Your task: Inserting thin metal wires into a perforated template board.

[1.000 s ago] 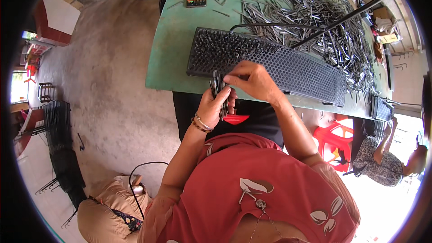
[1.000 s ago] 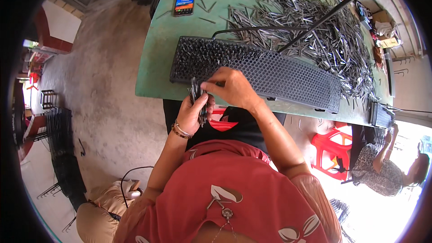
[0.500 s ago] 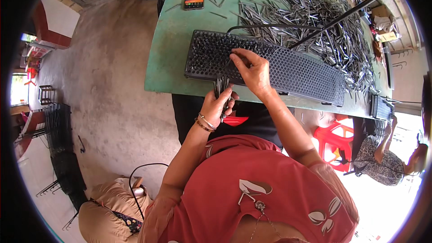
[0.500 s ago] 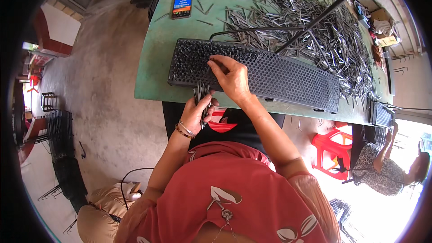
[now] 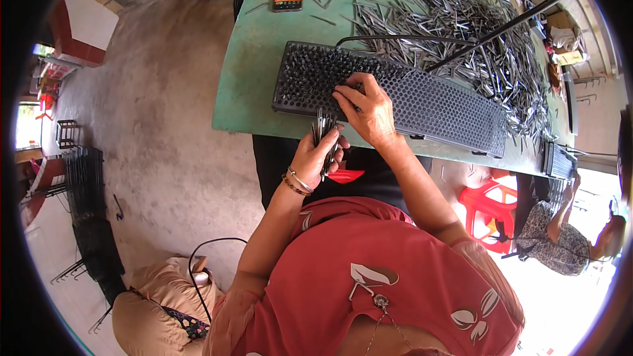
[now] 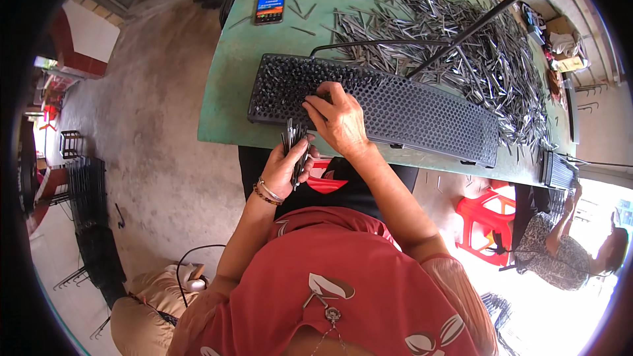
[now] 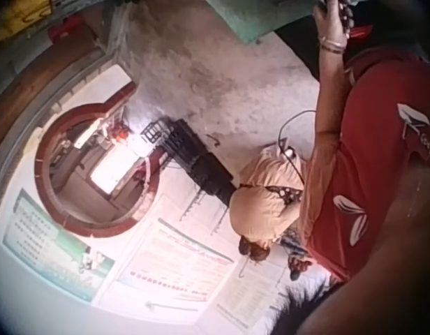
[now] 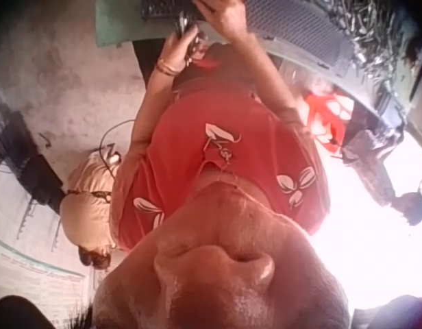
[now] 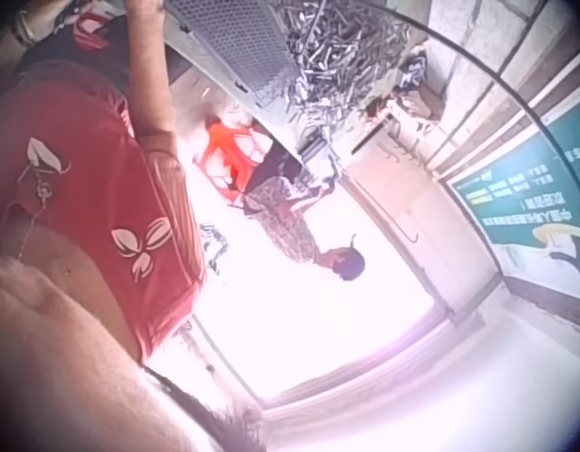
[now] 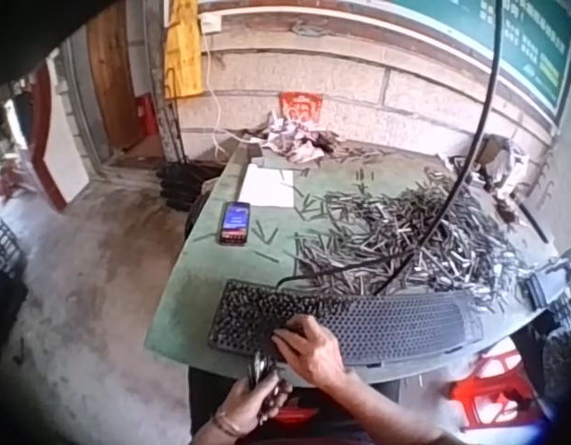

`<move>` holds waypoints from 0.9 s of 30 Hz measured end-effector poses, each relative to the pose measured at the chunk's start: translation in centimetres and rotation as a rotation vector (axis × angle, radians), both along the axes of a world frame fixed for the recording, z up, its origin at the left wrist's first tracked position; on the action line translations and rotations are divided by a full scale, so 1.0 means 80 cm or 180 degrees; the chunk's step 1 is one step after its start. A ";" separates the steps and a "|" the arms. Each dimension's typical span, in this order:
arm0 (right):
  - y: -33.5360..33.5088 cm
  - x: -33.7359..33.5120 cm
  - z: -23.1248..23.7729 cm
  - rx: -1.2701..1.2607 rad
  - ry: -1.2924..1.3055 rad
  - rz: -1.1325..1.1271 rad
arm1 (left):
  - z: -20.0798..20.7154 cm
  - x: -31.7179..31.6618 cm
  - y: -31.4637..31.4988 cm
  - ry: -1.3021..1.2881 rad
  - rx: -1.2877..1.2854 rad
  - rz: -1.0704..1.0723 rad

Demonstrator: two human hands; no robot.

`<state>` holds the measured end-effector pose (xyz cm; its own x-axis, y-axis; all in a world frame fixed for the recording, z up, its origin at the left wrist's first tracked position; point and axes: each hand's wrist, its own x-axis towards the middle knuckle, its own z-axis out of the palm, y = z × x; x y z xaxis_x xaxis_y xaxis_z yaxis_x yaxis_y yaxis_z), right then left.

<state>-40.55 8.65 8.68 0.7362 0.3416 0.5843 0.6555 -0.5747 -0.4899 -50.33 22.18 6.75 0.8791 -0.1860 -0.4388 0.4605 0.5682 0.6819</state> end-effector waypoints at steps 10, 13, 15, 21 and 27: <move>-0.006 -0.011 0.020 0.0837 0.2596 0.1006 | 0.004 -0.002 0.005 -0.0413 0.0071 -0.0158; -0.006 -0.007 0.023 0.1127 0.2972 0.0834 | 0.002 -0.001 0.004 -0.0311 0.0063 -0.0090; -0.005 -0.002 0.027 0.0987 0.2822 0.0501 | -0.003 -0.002 0.006 -0.0241 0.0024 -0.0010; -0.002 0.006 0.025 0.0894 0.3110 0.0493 | -0.011 -0.002 0.010 -0.0205 0.0061 0.0109; 0.003 0.008 0.030 0.1063 0.3299 0.0436 | -0.004 -0.004 0.012 -0.0152 0.0140 0.0267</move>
